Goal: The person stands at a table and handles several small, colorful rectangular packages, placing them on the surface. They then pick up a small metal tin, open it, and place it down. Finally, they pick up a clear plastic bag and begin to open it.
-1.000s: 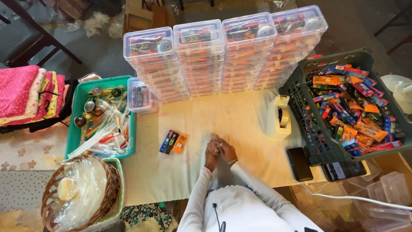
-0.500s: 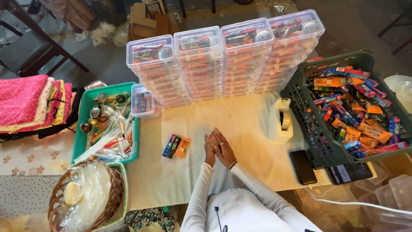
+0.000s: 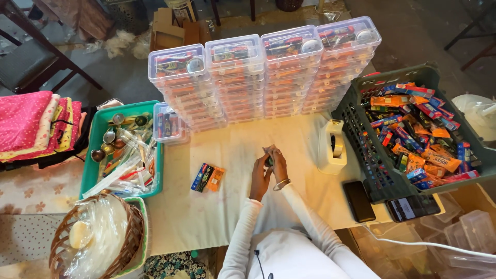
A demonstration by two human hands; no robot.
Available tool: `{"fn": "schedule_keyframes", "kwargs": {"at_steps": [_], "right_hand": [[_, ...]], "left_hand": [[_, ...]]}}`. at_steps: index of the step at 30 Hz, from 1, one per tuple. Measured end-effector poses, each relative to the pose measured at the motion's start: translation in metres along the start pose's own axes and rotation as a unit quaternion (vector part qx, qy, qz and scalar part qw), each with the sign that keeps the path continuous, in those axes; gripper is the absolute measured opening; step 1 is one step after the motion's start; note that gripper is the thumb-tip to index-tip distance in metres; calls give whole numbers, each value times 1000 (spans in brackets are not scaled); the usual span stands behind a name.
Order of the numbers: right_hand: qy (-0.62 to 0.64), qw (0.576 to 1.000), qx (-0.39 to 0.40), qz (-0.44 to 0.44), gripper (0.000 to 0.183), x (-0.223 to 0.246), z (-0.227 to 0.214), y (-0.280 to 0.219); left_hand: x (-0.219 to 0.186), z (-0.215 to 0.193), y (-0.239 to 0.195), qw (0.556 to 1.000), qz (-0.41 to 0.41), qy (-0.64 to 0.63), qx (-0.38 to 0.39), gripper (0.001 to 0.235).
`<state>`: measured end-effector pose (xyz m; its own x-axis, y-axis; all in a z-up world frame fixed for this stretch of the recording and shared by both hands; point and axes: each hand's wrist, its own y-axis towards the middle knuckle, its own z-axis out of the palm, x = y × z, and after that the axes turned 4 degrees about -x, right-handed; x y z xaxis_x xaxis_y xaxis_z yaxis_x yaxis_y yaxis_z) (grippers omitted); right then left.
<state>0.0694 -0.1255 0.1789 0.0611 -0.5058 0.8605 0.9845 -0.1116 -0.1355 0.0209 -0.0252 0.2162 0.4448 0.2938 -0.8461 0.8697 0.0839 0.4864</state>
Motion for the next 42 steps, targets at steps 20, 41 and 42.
{"fn": "schedule_keyframes", "kwargs": {"at_steps": [20, 41, 42], "right_hand": [[-126, 988, -16, -89, 36, 10, 26, -33], [-143, 989, 47, -9, 45, -15, -3, -18], [-200, 977, 57, -36, 44, -6, 2, -25]], "left_hand": [[33, 9, -25, 991, -122, -42, -41, 37], [53, 20, -42, 957, -244, -107, -112, 40], [69, 23, -46, 938, -300, -126, -119, 35]]}}
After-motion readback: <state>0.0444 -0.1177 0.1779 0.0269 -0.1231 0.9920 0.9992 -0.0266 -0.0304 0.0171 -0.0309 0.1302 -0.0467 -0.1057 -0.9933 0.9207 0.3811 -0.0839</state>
